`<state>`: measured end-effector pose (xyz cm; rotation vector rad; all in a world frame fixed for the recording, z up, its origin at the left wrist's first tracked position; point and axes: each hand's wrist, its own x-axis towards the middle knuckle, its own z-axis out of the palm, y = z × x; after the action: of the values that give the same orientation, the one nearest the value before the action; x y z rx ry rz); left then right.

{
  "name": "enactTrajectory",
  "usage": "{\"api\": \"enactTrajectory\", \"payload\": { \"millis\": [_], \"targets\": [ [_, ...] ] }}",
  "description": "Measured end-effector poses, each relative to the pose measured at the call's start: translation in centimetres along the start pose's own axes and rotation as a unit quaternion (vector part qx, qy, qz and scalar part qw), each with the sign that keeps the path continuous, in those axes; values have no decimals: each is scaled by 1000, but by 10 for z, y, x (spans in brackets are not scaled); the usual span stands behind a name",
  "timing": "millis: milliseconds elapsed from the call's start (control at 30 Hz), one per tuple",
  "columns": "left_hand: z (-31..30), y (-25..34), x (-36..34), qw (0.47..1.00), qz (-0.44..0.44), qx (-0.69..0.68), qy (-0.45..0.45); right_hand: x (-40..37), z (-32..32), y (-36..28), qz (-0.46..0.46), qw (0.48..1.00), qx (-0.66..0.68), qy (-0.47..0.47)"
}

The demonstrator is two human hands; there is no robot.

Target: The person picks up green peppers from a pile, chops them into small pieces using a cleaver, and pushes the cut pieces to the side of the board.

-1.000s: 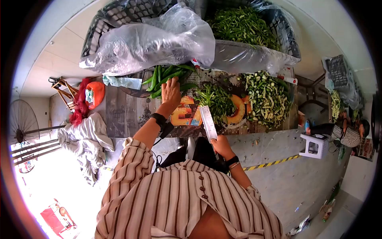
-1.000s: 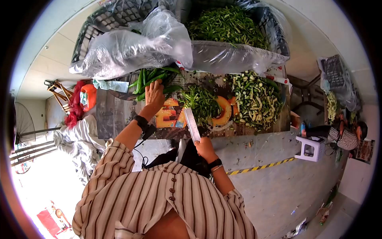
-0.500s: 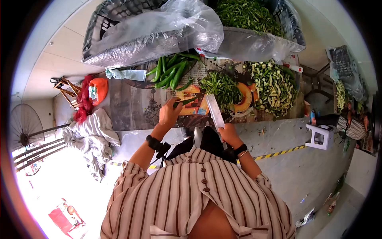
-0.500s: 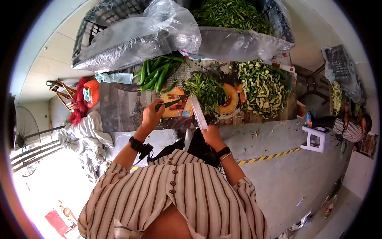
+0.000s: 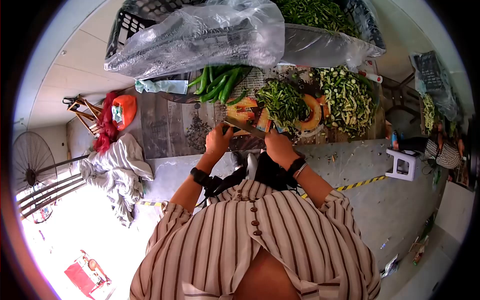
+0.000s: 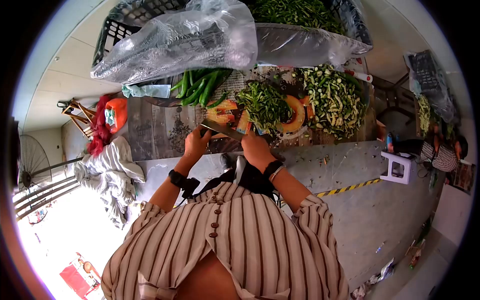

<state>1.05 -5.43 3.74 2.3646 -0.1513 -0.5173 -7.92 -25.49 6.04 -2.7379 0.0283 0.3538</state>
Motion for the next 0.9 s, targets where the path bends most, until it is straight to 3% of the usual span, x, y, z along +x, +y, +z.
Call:
{"api": "enactTrajectory", "payload": {
  "millis": [167, 633, 733, 833, 900],
  "targets": [
    [1, -7, 5, 1000, 5, 15, 2, 13, -3, 2, -56, 995, -60, -64],
    [7, -21, 8, 999, -29, -12, -5, 46, -1, -7, -88, 991, -61, -80],
    [6, -28, 6, 1000, 0, -4, -6, 56, 8, -18, -94, 991, -63, -68],
    [0, -33, 7, 994, 38, -106, -8, 63, 13, -18, -92, 993, -59, -38],
    [-8, -37, 6, 989, 80, -123, 36, 64, 14, -8, -96, 995, -4, -16]
  ]
}}
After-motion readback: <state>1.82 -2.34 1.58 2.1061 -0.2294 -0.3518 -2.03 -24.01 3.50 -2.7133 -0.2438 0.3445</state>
